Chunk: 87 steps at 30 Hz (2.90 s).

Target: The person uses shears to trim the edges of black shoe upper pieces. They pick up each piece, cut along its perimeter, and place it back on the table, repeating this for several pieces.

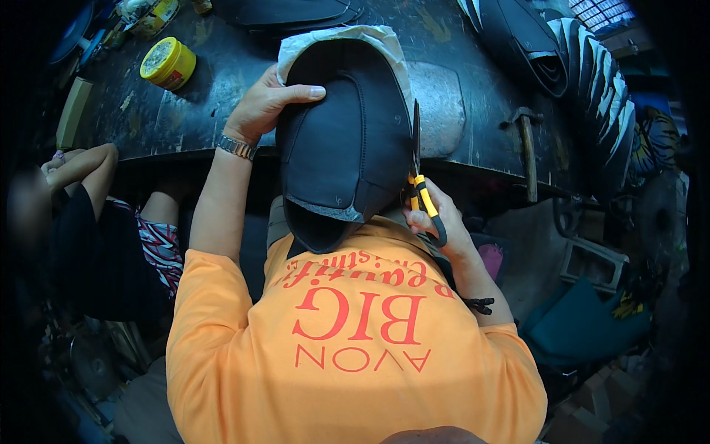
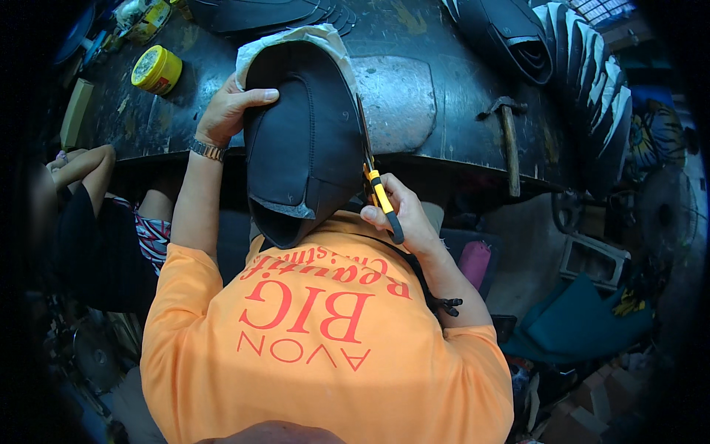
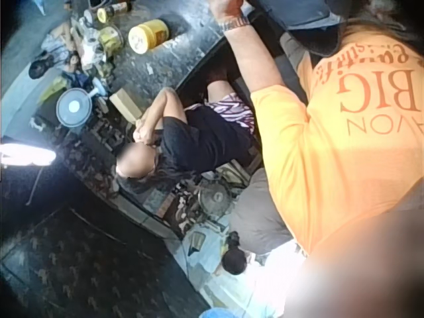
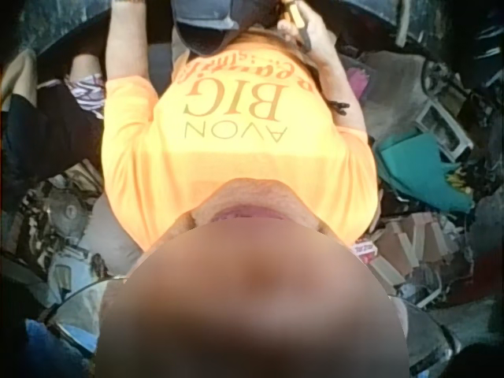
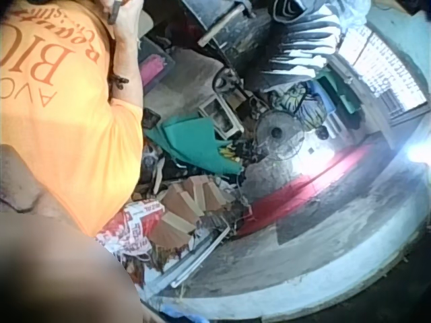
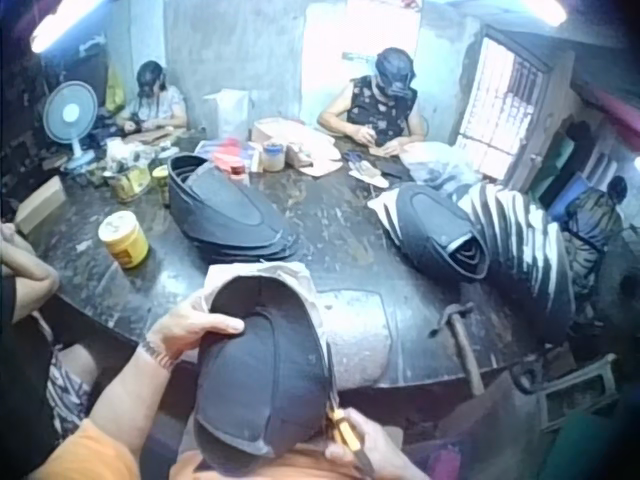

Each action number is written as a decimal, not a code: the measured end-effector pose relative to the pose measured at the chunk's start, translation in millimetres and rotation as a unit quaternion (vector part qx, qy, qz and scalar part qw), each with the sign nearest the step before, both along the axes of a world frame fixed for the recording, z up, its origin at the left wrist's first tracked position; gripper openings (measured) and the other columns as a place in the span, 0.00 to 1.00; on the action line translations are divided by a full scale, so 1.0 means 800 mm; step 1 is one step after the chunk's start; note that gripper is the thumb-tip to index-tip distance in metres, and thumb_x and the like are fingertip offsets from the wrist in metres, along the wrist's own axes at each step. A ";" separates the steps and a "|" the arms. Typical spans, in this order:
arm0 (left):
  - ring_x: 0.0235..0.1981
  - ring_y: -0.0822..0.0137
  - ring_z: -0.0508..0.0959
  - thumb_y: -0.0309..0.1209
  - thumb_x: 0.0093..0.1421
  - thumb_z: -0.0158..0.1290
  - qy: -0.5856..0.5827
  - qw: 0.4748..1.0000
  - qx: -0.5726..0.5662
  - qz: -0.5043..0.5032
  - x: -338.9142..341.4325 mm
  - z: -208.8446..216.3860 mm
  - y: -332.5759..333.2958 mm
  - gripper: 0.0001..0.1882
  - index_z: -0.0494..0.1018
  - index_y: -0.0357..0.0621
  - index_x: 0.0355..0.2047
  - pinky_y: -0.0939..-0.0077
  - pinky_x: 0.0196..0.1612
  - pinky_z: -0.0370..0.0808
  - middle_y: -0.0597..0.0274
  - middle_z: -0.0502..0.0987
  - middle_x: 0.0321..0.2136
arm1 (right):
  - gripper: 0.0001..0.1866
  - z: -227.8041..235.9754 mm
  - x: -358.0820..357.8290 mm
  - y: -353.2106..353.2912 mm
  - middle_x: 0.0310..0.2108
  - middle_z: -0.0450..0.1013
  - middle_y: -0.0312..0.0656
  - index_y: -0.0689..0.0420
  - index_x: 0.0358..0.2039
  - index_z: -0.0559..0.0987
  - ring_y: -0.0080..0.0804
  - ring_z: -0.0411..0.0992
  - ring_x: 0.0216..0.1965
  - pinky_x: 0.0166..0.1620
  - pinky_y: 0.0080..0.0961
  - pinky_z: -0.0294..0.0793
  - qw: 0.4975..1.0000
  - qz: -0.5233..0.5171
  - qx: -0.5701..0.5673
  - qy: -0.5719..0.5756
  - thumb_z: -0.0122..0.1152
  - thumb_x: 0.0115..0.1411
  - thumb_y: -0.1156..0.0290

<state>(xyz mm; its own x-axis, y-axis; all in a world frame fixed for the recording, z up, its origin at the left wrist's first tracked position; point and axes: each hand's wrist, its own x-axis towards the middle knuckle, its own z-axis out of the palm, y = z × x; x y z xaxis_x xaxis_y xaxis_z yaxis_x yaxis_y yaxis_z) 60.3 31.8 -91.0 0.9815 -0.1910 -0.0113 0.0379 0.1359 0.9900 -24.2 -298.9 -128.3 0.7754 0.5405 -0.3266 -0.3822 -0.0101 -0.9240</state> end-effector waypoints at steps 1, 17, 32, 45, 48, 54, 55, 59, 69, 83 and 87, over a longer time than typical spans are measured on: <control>0.43 0.68 0.78 0.29 0.52 0.65 -0.003 1.000 0.001 0.001 0.000 0.000 -0.001 0.27 0.71 0.41 0.53 0.74 0.49 0.75 0.59 0.78 0.42 | 0.38 0.000 -0.001 0.000 0.27 0.67 0.34 0.60 0.50 0.69 0.15 0.65 0.24 0.28 0.10 0.66 1.000 -0.007 -0.001 0.003 0.71 0.47 0.47; 0.43 0.70 0.78 0.29 0.53 0.65 -0.005 1.000 0.010 -0.005 0.002 0.001 -0.001 0.27 0.71 0.41 0.53 0.76 0.48 0.76 0.59 0.78 0.42 | 0.25 -0.007 -0.006 0.001 0.23 0.64 0.29 0.58 0.41 0.71 0.11 0.62 0.19 0.21 0.10 0.62 0.998 -0.020 0.060 0.006 0.72 0.52 0.56; 0.43 0.71 0.77 0.29 0.53 0.64 0.009 0.997 0.036 -0.070 0.008 -0.001 -0.008 0.26 0.72 0.41 0.52 0.78 0.48 0.74 0.59 0.78 0.42 | 0.23 0.015 0.015 -0.002 0.21 0.68 0.32 0.60 0.41 0.71 0.16 0.68 0.20 0.22 0.12 0.70 0.999 -0.001 -0.017 0.042 0.70 0.53 0.59; 0.45 0.70 0.76 0.28 0.51 0.65 0.035 0.991 0.069 -0.111 0.014 0.006 -0.009 0.29 0.70 0.41 0.54 0.75 0.50 0.73 0.61 0.77 0.43 | 0.19 0.016 0.008 -0.019 0.19 0.69 0.33 0.59 0.37 0.72 0.16 0.68 0.18 0.21 0.12 0.70 0.992 0.028 0.049 0.111 0.71 0.52 0.65; 0.45 0.70 0.75 0.28 0.49 0.66 0.053 0.985 0.090 -0.134 0.015 0.011 -0.014 0.31 0.70 0.42 0.54 0.75 0.51 0.72 0.61 0.77 0.45 | 0.20 0.019 0.015 -0.017 0.20 0.69 0.34 0.59 0.37 0.71 0.17 0.69 0.19 0.22 0.12 0.70 0.992 0.033 0.057 0.105 0.71 0.51 0.62; 0.43 0.71 0.75 0.29 0.49 0.67 0.058 0.974 0.134 -0.176 0.017 0.023 -0.020 0.31 0.70 0.41 0.54 0.77 0.50 0.71 0.61 0.78 0.44 | 0.23 0.015 0.026 -0.019 0.20 0.69 0.34 0.59 0.38 0.70 0.17 0.70 0.20 0.23 0.10 0.71 0.987 0.061 0.115 0.091 0.69 0.52 0.57; 0.42 0.72 0.76 0.29 0.50 0.66 0.046 0.973 0.140 -0.180 0.016 0.024 -0.019 0.30 0.70 0.41 0.54 0.78 0.49 0.72 0.62 0.78 0.43 | 0.24 0.014 0.026 -0.022 0.20 0.69 0.34 0.59 0.38 0.70 0.17 0.69 0.20 0.23 0.10 0.71 0.986 0.069 0.115 0.095 0.69 0.51 0.56; 0.47 0.72 0.73 0.31 0.50 0.66 0.022 0.963 0.164 -0.212 0.014 0.025 -0.019 0.32 0.69 0.41 0.55 0.77 0.54 0.66 0.63 0.76 0.46 | 0.28 0.012 0.019 -0.033 0.20 0.69 0.35 0.59 0.39 0.70 0.16 0.69 0.19 0.21 0.10 0.70 0.983 0.094 0.115 0.111 0.71 0.49 0.51; 0.49 0.69 0.71 0.32 0.47 0.69 0.032 0.963 0.172 -0.205 0.016 0.021 -0.027 0.35 0.69 0.41 0.55 0.76 0.55 0.66 0.61 0.76 0.47 | 0.37 0.001 0.003 -0.013 0.26 0.68 0.35 0.60 0.46 0.67 0.15 0.67 0.24 0.30 0.10 0.69 0.984 0.076 0.148 0.065 0.72 0.48 0.46; 0.51 0.69 0.69 0.36 0.49 0.68 0.011 0.956 0.186 -0.228 0.016 0.019 -0.030 0.35 0.67 0.42 0.56 0.76 0.57 0.63 0.61 0.74 0.49 | 0.26 0.009 -0.007 -0.027 0.24 0.67 0.33 0.59 0.44 0.70 0.16 0.66 0.21 0.25 0.11 0.67 0.990 0.049 0.089 0.098 0.70 0.50 0.62; 0.50 0.69 0.71 0.30 0.48 0.68 0.024 0.963 0.162 -0.212 0.015 0.020 -0.031 0.34 0.68 0.42 0.56 0.76 0.56 0.65 0.62 0.75 0.48 | 0.31 0.007 -0.008 -0.020 0.27 0.68 0.34 0.58 0.47 0.68 0.16 0.66 0.26 0.31 0.12 0.67 0.994 0.058 0.079 0.050 0.71 0.48 0.58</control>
<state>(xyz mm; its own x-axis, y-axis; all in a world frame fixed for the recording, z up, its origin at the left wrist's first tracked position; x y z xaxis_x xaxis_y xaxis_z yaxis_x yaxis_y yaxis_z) 72.0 7.0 -74.6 0.8127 -0.5535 -0.1822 0.0692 -0.2187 0.9733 -30.4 -314.6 -122.8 0.6729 0.6750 -0.3026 -0.4760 0.0820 -0.8756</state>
